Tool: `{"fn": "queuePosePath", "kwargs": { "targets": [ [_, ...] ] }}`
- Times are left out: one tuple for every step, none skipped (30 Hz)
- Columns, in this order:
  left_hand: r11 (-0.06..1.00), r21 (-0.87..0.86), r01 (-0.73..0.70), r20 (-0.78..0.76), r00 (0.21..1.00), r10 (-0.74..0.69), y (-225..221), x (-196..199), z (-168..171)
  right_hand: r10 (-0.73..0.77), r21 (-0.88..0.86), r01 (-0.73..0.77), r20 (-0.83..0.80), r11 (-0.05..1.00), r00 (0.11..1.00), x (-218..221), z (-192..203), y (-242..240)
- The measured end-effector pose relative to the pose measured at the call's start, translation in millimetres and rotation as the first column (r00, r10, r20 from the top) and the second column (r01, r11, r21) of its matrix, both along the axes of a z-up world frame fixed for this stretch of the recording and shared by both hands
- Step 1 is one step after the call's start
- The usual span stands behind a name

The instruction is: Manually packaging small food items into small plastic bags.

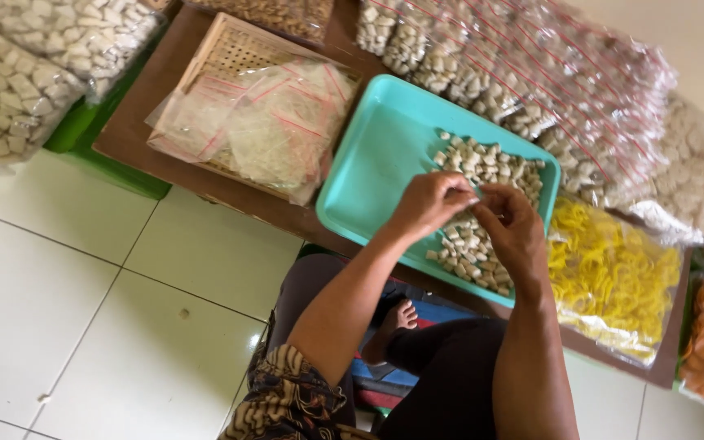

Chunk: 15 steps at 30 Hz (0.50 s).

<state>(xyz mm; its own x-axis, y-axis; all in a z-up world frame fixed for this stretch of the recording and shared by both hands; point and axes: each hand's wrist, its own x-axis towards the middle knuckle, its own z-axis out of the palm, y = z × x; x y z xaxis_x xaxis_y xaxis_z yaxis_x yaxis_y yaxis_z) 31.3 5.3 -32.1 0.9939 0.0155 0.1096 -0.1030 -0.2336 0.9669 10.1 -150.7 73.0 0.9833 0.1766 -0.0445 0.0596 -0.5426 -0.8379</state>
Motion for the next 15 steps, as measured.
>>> {"fn": "queuePosePath", "kwargs": {
  "targets": [
    [0.998, 0.06, 0.012, 0.012, 1.0, -0.012, 0.3, -1.0, 5.3, -0.008, -0.083, 0.009, 0.009, 0.996, 1.0, 0.6, -0.8, 1.2],
    [0.999, 0.048, -0.007, 0.015, 1.0, 0.007, -3.5, 2.1, -1.3, 0.011, -0.095, -0.01, 0.012, 0.995, 1.0, 2.3, -8.0, -0.5],
    [0.997, 0.082, -0.004, -0.004, 1.0, 0.004, -7.3, 6.6, -6.9, -0.024, -0.116, 0.024, -0.003, 0.993, 1.0, 5.2, -14.2, -2.2],
    [0.993, 0.115, 0.001, -0.023, 1.0, 0.002, -10.7, 11.7, -12.4, -0.06, -0.137, 0.057, -0.016, 0.989, 0.998, 8.6, -20.2, -3.7],
    [0.995, 0.103, -0.019, -0.018, 1.0, 0.021, -8.1, 12.4, -12.0, -0.041, -0.149, 0.039, -0.011, 0.988, 0.999, 11.5, -15.5, 4.2],
    [0.988, 0.131, -0.081, 0.024, 0.997, 0.078, -5.5, 13.4, -11.9, -0.017, -0.126, 0.018, 0.004, 0.992, 1.0, 14.6, -11.2, 12.3],
    [0.977, 0.158, -0.144, 0.061, 0.989, 0.136, -2.7, 12.7, -13.1, 0.007, -0.103, -0.006, 0.014, 0.995, 1.0, 16.3, -8.2, 20.6],
    [0.976, 0.146, -0.164, 0.059, 0.986, 0.157, 3.8, 7.2, 2.3, 0.028, -0.115, -0.027, 0.013, 0.993, 1.0, 34.9, -9.3, 12.9],
    [0.956, 0.08, -0.284, 0.122, 0.954, 0.273, 10.7, 1.2, 17.2, 0.077, -0.157, -0.067, 0.055, 0.985, 0.996, 53.2, -11.3, 5.9],
    [0.918, 0.009, -0.396, 0.175, 0.905, 0.388, 16.9, -3.9, 32.5, 0.127, -0.2, -0.106, 0.096, 0.974, 0.987, 72.8, -12.6, -1.4],
    [0.914, 0.005, -0.406, 0.169, 0.901, 0.399, 23.1, -8.2, 39.7, 0.138, -0.205, -0.118, 0.091, 0.972, 0.986, 88.7, 0.5, 10.2],
    [0.907, -0.05, -0.418, 0.181, 0.889, 0.42, 28.5, -11.6, 47.2, 0.112, -0.213, -0.073, 0.179, 0.974, 0.977, 105.2, 13.8, 21.4],
    [0.899, -0.104, -0.426, 0.192, 0.878, 0.438, 33.4, -15.3, 55.0, 0.083, -0.215, -0.025, 0.265, 0.976, 0.961, 121.0, 27.1, 32.3],
    [0.895, -0.107, -0.433, 0.186, 0.876, 0.446, 38.3, -18.1, 59.5, 0.092, -0.22, -0.034, 0.261, 0.975, 0.961, 135.0, 41.7, 52.0],
    [0.905, -0.186, -0.382, 0.136, 0.903, 0.409, 43.6, -20.1, 63.3, 0.165, -0.315, -0.037, 0.389, 0.948, 0.907, 149.1, 55.0, 71.8]
  ]
}}
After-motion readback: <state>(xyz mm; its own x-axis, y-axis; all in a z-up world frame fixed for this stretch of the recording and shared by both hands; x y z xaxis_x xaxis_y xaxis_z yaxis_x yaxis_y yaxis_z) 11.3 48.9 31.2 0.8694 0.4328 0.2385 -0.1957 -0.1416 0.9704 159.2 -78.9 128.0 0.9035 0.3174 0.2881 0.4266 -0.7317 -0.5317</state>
